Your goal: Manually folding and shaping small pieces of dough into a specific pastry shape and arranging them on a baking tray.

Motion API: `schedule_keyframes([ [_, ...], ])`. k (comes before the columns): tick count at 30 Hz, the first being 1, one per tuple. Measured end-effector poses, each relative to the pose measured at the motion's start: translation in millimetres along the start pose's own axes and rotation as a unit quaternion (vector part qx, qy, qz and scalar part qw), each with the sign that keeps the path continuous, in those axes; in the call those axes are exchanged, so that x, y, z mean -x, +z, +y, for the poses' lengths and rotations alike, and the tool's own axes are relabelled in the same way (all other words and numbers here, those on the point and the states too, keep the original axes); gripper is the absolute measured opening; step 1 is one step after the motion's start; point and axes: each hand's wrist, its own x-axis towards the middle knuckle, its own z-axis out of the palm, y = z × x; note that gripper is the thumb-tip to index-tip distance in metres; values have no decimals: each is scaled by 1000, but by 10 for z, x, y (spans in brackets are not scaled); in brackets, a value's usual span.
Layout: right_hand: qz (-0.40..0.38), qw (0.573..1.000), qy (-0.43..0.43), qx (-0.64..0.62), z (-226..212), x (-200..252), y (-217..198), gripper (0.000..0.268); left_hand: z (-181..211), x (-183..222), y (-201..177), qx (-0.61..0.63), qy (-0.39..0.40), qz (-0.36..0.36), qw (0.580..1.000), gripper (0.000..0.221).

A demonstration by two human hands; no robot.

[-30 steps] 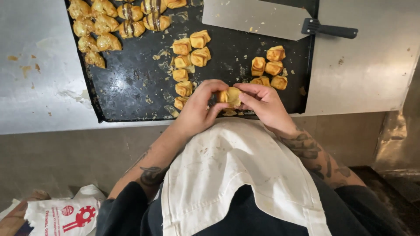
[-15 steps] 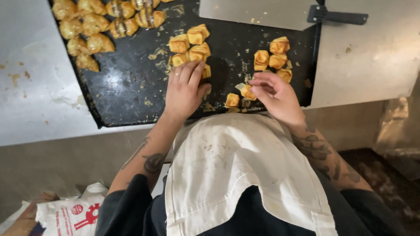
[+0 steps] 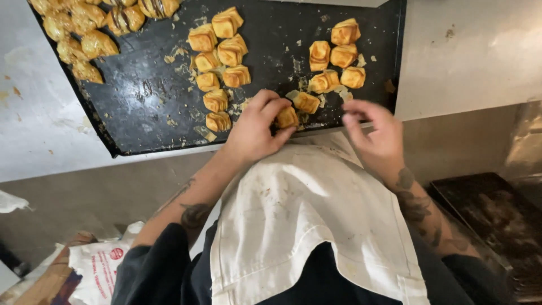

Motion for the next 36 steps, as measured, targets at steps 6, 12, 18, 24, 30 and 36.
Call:
schedule_keyframes([
  [6, -183, 925, 96, -318, -258, -152, 362, 46, 532, 14, -100, 56, -1, 98, 994, 84],
  [12, -229, 912, 116, -319, -477, -267, 277, 35, 720, 66, -406, -165, 170, 50, 970, 52],
  [18, -248, 920, 99, -287, -654, -311, 234, 28, 613, 231, -291, -36, 111, 88, 989, 49],
  [24, -249, 912, 131, -298, -866, -341, 339, 31, 516, 378, -254, 58, 77, 132, 987, 52],
  [30, -251, 916, 135, -281, -979, -387, 445, 32, 493, 399, -396, 99, 74, 137, 983, 49],
  [36, -250, 912, 139, -293, -1043, -411, 564, 28, 453, 427, -524, 186, 67, 148, 969, 47],
])
